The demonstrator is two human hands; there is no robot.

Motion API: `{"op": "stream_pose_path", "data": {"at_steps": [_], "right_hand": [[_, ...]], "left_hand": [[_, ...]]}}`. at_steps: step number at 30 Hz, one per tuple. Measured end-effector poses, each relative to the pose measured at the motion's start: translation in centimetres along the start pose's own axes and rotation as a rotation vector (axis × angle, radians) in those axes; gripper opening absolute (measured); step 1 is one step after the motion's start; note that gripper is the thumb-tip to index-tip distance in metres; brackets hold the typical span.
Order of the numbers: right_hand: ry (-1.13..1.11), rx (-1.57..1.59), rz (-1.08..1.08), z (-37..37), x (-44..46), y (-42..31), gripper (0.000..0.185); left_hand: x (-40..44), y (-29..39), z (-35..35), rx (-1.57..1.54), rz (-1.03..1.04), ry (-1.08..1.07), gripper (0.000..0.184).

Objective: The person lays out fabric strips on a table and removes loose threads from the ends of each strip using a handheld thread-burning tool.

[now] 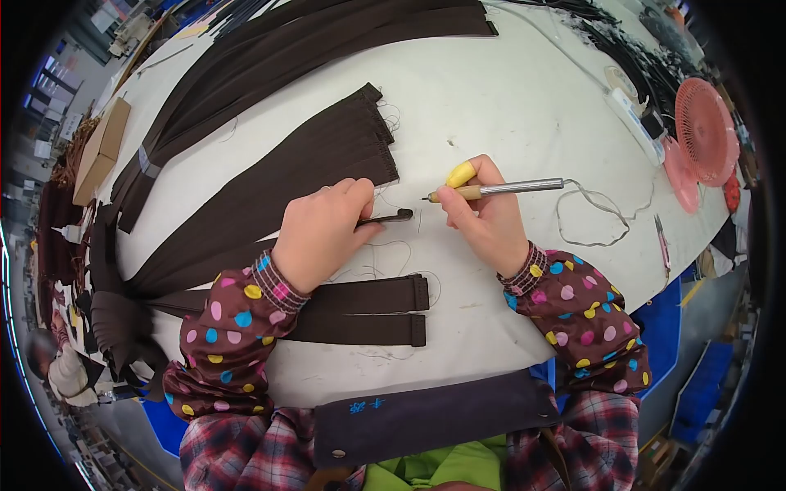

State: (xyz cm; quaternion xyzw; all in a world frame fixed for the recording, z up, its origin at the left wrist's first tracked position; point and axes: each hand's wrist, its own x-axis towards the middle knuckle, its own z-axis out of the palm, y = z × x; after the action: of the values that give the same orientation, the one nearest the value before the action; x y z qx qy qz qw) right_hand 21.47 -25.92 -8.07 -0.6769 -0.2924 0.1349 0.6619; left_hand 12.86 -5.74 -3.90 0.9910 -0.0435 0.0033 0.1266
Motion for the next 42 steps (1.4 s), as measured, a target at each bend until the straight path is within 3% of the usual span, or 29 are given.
{"op": "stream_pose_path", "data": {"at_steps": [3, 8, 20, 23, 42], "right_hand": [[0.022, 0.027, 0.022, 0.0, -0.6, -0.5, 0.019], [-0.040, 0.041, 0.121, 0.0, -1.4, -0.1, 0.020], [-0.142, 0.018, 0.094, 0.6, -1.3, 0.5, 0.019], [-0.149, 0.007, 0.062, 0.8, -1.4, 1.0, 0.019], [-0.184, -0.177, 0.035, 0.9, -1.3, 1.1, 0.026]], "left_hand": [[-0.9, 0.5, 1.1, -0.038, 0.065, 0.084, 0.032], [-0.8, 0.0, 1.1, -0.348, 0.064, -0.109, 0.043], [0.2, -0.7, 2.2, -0.549, 0.140, -0.132, 0.017], [0.3, -0.4, 1.4, -0.754, -0.094, -0.299, 0.016], [0.3, -0.7, 1.8, -0.795, -0.071, -0.286, 0.012]]}}
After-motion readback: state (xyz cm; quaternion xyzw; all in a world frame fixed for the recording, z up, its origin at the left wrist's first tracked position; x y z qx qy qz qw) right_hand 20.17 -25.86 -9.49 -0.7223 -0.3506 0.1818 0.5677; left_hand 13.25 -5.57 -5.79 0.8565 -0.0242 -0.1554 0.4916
